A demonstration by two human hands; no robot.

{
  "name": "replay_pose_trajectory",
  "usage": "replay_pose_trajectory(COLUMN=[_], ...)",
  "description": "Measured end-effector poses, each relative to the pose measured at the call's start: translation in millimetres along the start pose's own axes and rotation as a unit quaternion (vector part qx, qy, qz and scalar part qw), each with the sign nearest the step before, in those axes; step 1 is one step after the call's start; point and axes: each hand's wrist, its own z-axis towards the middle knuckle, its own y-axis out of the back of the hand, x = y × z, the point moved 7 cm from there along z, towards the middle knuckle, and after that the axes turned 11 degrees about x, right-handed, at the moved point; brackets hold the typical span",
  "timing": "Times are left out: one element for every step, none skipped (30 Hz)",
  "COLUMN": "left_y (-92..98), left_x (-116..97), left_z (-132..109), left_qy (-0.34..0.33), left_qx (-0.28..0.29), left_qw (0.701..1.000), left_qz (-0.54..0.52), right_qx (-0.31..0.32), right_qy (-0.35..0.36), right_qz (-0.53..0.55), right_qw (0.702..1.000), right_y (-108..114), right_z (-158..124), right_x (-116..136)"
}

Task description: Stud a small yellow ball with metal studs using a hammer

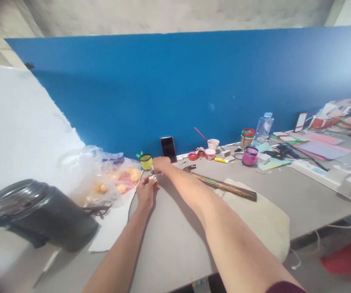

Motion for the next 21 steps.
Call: replay_pose_trajectory(left_y=[-0.8,-1.6,-1.9,-1.9,-1.6,-1.1,-0.5,-0.1,0.2,0.4,0.5,0.5,0.5,0.2,0.0,-0.4,-0.6,-0.7,-0.8,-0.9,-1.2], left_x=[0,-1,-1,-1,-1,-1,-2,-2,-2,-2,-2,-1,-1,-1,0,0,0,0,0,-1,-1], left_z=[-1,-1,-1,-1,-1,-1,-1,0,0,1,1,2,2,3,3,4,4,4,4,3,3], left_qy=[0.0,0.001,0.003,0.005,0.005,0.002,-0.002,-0.007,-0.01,-0.01,-0.008,-0.005,-0.002,0.0,0.001,0.001,0.0,-0.001,-0.003,-0.005,-0.007], left_qx=[0.001,0.003,0.004,0.003,0.002,0.001,0.0,0.0,0.001,0.002,0.002,0.003,0.003,0.003,0.003,0.004,0.003,0.002,0.0,-0.002,-0.003], left_qw=[1.0,1.0,1.0,1.0,1.0,1.0,0.999,0.999,0.999,0.999,0.999,0.999,0.999,0.999,0.999,0.999,0.999,0.999,0.999,0.999,0.999], left_qz=[0.004,0.009,0.015,0.02,0.025,0.03,0.034,0.036,0.037,0.038,0.039,0.041,0.042,0.042,0.041,0.038,0.037,0.036,0.036,0.036,0.037], right_qx=[0.007,0.013,0.017,0.019,0.019,0.017,0.014,0.011,0.008,0.005,0.003,0.002,0.0,-0.003,-0.006,-0.01,-0.015,-0.021,-0.027,-0.034,-0.041], right_qy=[-0.001,-0.001,0.0,0.001,0.003,0.006,0.009,0.013,0.016,0.019,0.022,0.024,0.026,0.028,0.03,0.032,0.034,0.036,0.039,0.041,0.044], right_qz=[-0.002,-0.005,-0.008,-0.011,-0.013,-0.015,-0.016,-0.016,-0.016,-0.015,-0.014,-0.011,-0.007,-0.004,-0.001,0.002,0.004,0.006,0.008,0.011,0.015], right_qw=[1.0,1.0,1.0,1.0,1.0,1.0,1.0,1.0,1.0,1.0,1.0,1.0,1.0,1.0,1.0,0.999,0.999,0.999,0.999,0.999,0.998], right_y=[0,-1,-1,-2,-3,-4,-5,-6,-7,-8,-9,-9,-10,-10,-9,-8,-7,-4,-2,1,4], right_z=[3,6,8,10,11,12,12,12,12,11,10,9,8,7,6,4,3,1,-2,-6,-10], right_x=[-1,-2,-2,-2,-1,1,3,4,6,7,7,6,5,4,2,1,-1,-2,-4,-5,-7])
